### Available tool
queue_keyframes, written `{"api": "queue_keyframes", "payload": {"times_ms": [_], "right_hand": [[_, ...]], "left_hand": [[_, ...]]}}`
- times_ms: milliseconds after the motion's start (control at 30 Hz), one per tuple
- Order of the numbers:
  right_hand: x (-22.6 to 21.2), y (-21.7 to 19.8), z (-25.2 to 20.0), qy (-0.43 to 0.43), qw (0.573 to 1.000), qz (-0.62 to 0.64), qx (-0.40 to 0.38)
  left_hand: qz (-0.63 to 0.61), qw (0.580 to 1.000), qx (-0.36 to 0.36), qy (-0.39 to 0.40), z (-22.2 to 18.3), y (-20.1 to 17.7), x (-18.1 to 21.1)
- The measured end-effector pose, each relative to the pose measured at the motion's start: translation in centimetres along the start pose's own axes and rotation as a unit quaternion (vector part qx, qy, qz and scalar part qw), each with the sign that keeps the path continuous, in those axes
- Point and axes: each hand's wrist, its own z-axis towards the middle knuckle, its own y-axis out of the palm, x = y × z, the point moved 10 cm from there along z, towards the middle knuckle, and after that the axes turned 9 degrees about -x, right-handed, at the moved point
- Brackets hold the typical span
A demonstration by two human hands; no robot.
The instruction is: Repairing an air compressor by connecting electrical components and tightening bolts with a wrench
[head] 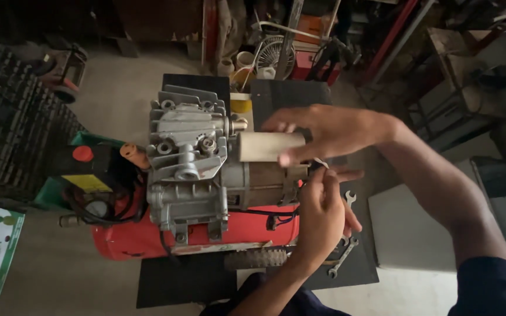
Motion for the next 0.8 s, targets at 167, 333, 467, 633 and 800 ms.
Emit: {"api": "queue_keyframes", "payload": {"times_ms": [167,333,467,633,800], "right_hand": [[0.5,0.3,0.9,-0.009,1.000,0.028,0.011],[0.4,0.1,1.1,0.056,0.994,-0.058,0.080],[0.3,0.2,0.5,-0.022,1.000,-0.003,0.000],[-0.1,0.3,0.3,-0.026,0.981,-0.106,0.158],[0.2,0.5,0.2,-0.044,0.998,0.026,0.038]], "left_hand": [[-0.093,0.996,-0.008,0.013,0.7,0.2,-2.3],[-0.178,0.984,0.017,0.007,1.3,0.4,-3.2],[-0.178,0.984,0.023,-0.020,1.1,0.1,-3.0],[-0.171,0.985,0.023,-0.033,1.2,0.1,-2.9],[-0.170,0.985,0.004,-0.020,1.2,0.2,-2.8]]}}
